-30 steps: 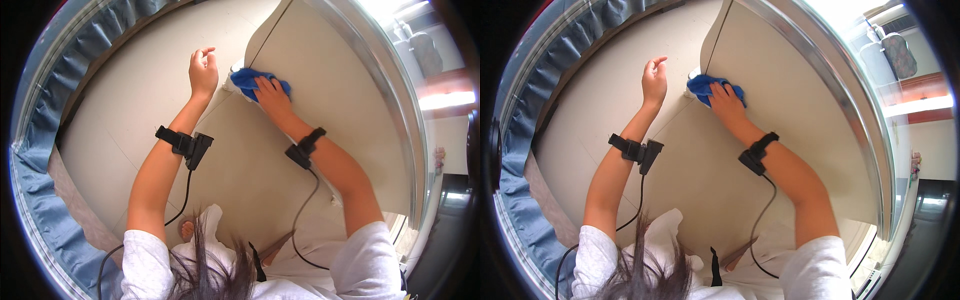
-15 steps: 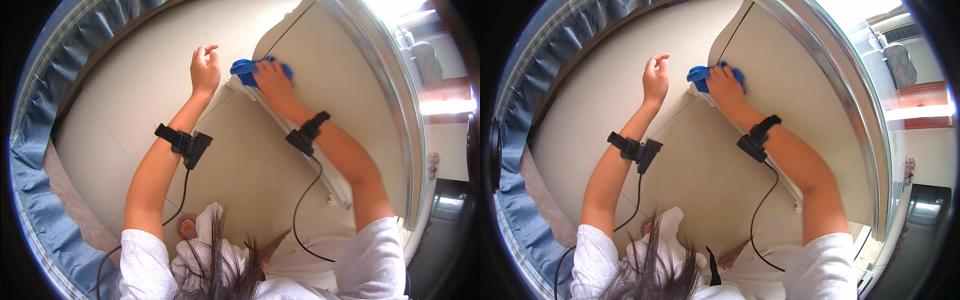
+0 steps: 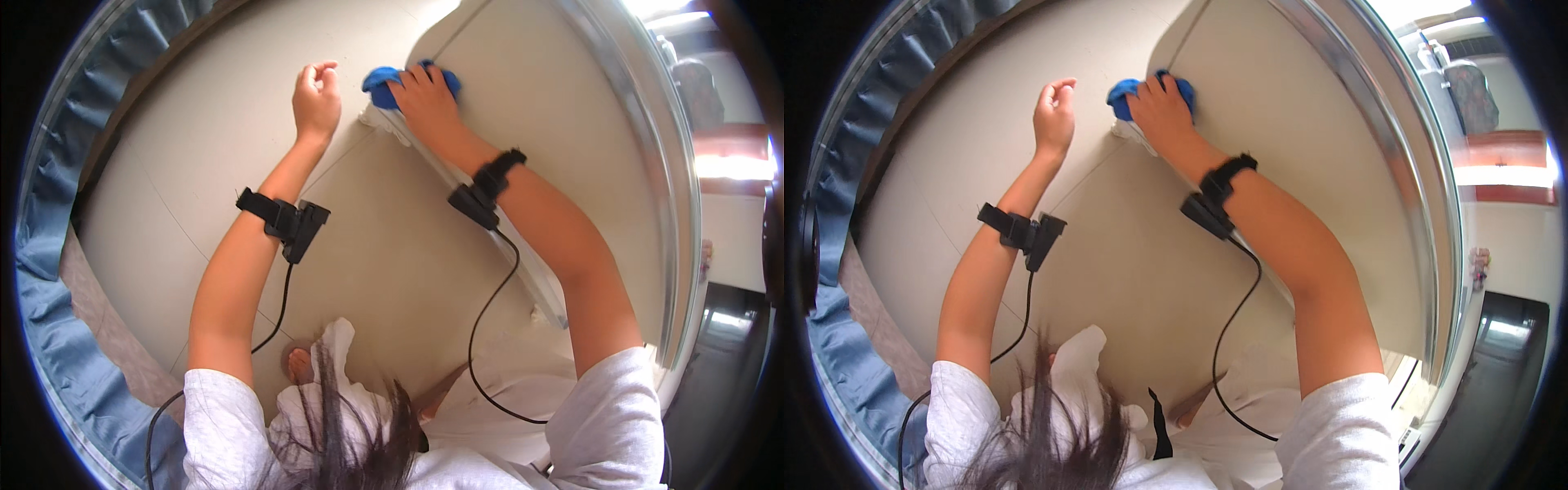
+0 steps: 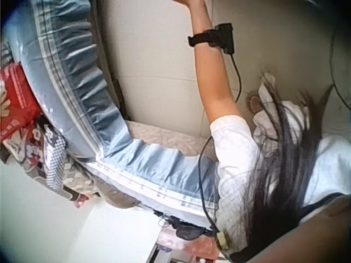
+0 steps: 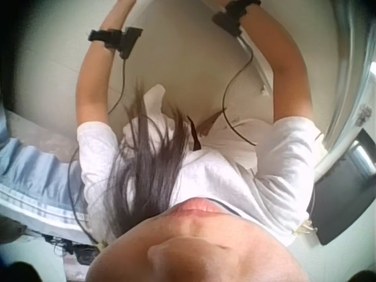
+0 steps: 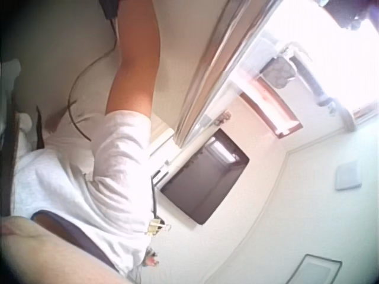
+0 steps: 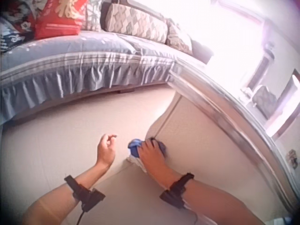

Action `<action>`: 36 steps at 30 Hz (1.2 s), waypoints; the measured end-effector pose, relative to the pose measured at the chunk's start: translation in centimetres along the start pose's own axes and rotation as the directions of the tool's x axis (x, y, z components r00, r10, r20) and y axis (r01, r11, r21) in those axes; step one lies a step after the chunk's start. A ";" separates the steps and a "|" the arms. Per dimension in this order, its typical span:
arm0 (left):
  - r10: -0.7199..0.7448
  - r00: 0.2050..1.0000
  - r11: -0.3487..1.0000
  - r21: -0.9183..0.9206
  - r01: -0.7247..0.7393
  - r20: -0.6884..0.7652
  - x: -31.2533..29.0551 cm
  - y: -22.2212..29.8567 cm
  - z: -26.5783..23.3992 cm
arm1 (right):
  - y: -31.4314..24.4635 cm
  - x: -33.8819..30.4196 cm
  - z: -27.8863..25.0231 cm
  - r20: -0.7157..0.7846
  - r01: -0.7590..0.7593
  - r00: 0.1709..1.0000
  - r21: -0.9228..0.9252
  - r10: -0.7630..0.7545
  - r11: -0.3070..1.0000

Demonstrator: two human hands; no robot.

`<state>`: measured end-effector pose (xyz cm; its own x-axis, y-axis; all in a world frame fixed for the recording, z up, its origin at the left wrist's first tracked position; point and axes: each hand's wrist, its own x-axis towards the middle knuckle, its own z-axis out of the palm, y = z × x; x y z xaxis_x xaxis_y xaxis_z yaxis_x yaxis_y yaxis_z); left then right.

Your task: The person wipes the exterior and interior surfaces of a low white cabinet with a blue cloth, including the underside and edges.

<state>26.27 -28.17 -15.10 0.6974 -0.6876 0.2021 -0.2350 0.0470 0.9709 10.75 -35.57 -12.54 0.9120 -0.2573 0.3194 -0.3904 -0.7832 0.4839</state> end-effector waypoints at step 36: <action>-0.595 0.556 0.281 -0.498 0.820 0.580 -2.1 -0.4 -0.3 | -0.5 -25.9 -30.5 -0.246 -0.317 0.933 -0.210 0.264 0.925</action>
<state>25.10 -26.53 -15.86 0.1353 -0.8305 -0.5403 0.8434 -0.1896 0.5027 -16.54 -11.23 3.80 0.7165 -0.3072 0.6263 -0.6768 -0.5234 0.5176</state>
